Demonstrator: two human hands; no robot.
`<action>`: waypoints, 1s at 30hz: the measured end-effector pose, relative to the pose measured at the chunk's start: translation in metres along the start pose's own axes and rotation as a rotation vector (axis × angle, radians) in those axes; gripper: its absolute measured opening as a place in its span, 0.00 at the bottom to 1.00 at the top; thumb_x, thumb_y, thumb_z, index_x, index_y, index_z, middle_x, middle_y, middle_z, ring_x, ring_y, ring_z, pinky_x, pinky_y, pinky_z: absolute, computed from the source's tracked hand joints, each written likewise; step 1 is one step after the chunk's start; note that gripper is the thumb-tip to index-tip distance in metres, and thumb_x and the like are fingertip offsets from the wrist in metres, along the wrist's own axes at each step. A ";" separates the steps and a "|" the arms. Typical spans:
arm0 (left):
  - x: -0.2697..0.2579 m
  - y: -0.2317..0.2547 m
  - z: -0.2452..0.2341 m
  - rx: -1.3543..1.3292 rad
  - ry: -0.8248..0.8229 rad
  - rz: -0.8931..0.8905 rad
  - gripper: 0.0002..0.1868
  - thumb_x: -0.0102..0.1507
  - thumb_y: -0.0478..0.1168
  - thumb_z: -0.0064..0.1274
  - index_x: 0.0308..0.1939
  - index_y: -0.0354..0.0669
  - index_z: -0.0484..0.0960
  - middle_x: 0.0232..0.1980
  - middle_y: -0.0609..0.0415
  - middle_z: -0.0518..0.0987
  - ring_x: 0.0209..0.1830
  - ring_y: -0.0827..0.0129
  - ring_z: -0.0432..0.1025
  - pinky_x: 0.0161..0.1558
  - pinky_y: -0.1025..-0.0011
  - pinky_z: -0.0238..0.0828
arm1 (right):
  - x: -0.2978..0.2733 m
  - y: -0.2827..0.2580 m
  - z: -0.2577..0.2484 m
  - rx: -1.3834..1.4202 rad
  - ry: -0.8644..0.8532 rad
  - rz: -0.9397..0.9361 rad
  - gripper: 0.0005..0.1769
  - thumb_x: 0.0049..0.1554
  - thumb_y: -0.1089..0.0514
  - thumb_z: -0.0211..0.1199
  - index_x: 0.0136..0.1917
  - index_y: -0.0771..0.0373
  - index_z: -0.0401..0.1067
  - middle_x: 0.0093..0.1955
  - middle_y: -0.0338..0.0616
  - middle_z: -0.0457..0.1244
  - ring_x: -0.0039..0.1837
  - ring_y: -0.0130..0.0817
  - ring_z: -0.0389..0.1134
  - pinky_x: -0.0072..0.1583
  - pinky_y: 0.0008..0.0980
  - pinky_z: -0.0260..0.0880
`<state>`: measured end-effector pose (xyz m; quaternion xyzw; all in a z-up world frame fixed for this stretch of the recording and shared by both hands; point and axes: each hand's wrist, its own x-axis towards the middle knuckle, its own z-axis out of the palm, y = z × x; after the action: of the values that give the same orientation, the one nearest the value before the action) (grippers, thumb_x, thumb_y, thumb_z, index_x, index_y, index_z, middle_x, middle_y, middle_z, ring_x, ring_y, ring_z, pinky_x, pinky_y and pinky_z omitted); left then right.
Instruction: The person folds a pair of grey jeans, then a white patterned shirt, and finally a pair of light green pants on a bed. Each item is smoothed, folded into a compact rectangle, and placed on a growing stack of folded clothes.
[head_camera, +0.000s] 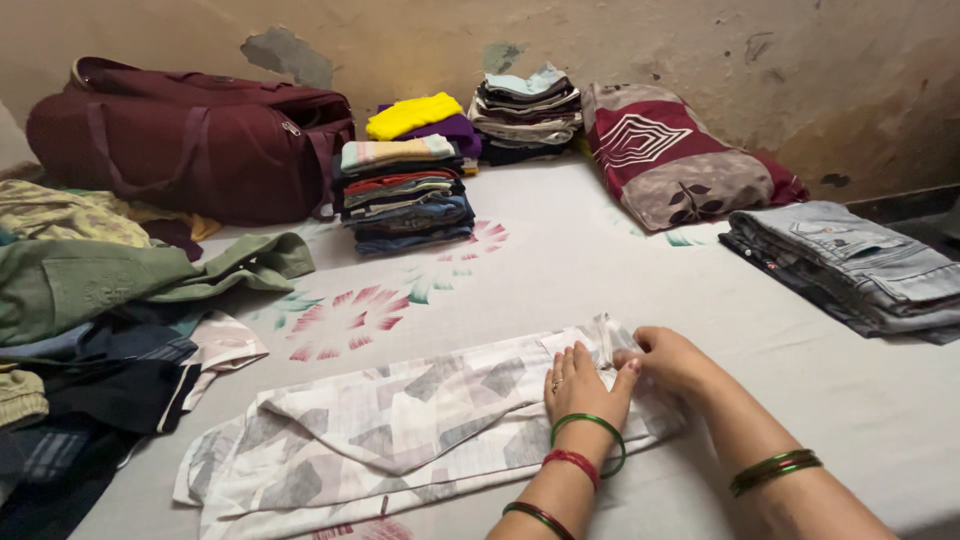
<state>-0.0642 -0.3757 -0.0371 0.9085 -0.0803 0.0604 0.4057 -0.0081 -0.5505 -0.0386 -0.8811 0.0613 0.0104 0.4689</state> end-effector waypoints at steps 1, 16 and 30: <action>0.000 0.001 -0.002 -0.022 0.000 -0.006 0.52 0.62 0.70 0.48 0.76 0.34 0.54 0.79 0.39 0.55 0.82 0.54 0.45 0.77 0.57 0.33 | -0.004 -0.007 -0.001 0.066 -0.027 -0.015 0.13 0.53 0.58 0.67 0.48 0.69 0.77 0.38 0.43 0.70 0.40 0.30 0.68 0.44 0.35 0.70; 0.029 -0.035 -0.009 -1.473 0.281 -0.342 0.21 0.68 0.43 0.42 0.61 0.40 0.79 0.50 0.47 0.82 0.45 0.63 0.75 0.49 0.65 0.71 | -0.097 -0.119 0.042 0.580 -0.050 -0.092 0.23 0.61 0.39 0.49 0.57 0.56 0.71 0.50 0.39 0.70 0.50 0.31 0.69 0.55 0.34 0.69; 0.045 0.009 -0.006 -0.997 0.332 -0.474 0.20 0.69 0.43 0.41 0.64 0.48 0.75 0.49 0.52 0.81 0.45 0.63 0.76 0.50 0.64 0.72 | -0.166 -0.023 0.229 -1.007 0.430 -1.046 0.44 0.57 0.40 0.58 0.76 0.67 0.50 0.76 0.60 0.50 0.77 0.50 0.49 0.73 0.51 0.47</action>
<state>-0.0226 -0.3812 -0.0185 0.5791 0.1714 0.0645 0.7944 -0.1614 -0.3317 -0.1354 -0.8856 -0.2868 -0.3589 -0.0687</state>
